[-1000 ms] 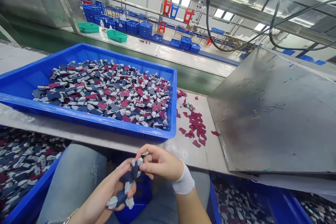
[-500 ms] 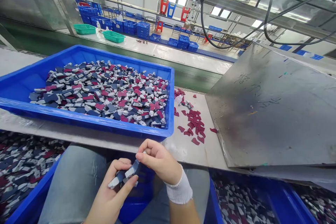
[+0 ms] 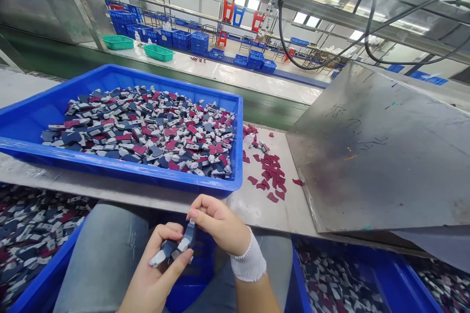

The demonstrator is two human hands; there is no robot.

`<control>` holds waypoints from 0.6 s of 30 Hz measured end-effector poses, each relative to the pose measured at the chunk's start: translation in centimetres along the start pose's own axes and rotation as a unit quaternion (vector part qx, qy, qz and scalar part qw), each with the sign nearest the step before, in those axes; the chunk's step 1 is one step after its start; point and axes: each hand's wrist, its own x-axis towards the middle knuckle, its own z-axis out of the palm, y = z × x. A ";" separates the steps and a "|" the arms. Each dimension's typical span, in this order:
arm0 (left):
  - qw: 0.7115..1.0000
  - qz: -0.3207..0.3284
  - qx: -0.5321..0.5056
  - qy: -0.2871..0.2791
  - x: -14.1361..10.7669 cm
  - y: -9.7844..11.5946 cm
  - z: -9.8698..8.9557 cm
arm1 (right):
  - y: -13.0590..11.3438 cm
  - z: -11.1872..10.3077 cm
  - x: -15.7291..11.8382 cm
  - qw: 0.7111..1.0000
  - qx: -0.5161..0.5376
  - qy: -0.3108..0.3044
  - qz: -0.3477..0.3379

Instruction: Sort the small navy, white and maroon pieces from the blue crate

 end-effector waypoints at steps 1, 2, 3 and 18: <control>1.000 0.002 -0.004 -0.002 0.0 0.0 0.0 | 0.0 0.0 -0.1 1.000 -0.006 0.001 -0.002; 1.000 0.003 -0.010 -0.005 0.0 0.0 0.0 | 0.0 0.0 -0.2 1.000 -0.012 0.001 -0.004; 1.000 -0.001 -0.019 -0.011 0.1 0.0 0.0 | -0.1 -0.1 -0.3 1.000 -0.019 0.001 -0.007; 0.859 -0.399 -0.313 -0.068 1.6 2.0 -2.5 | -0.4 -1.3 -1.8 0.995 -0.088 0.046 -0.007</control>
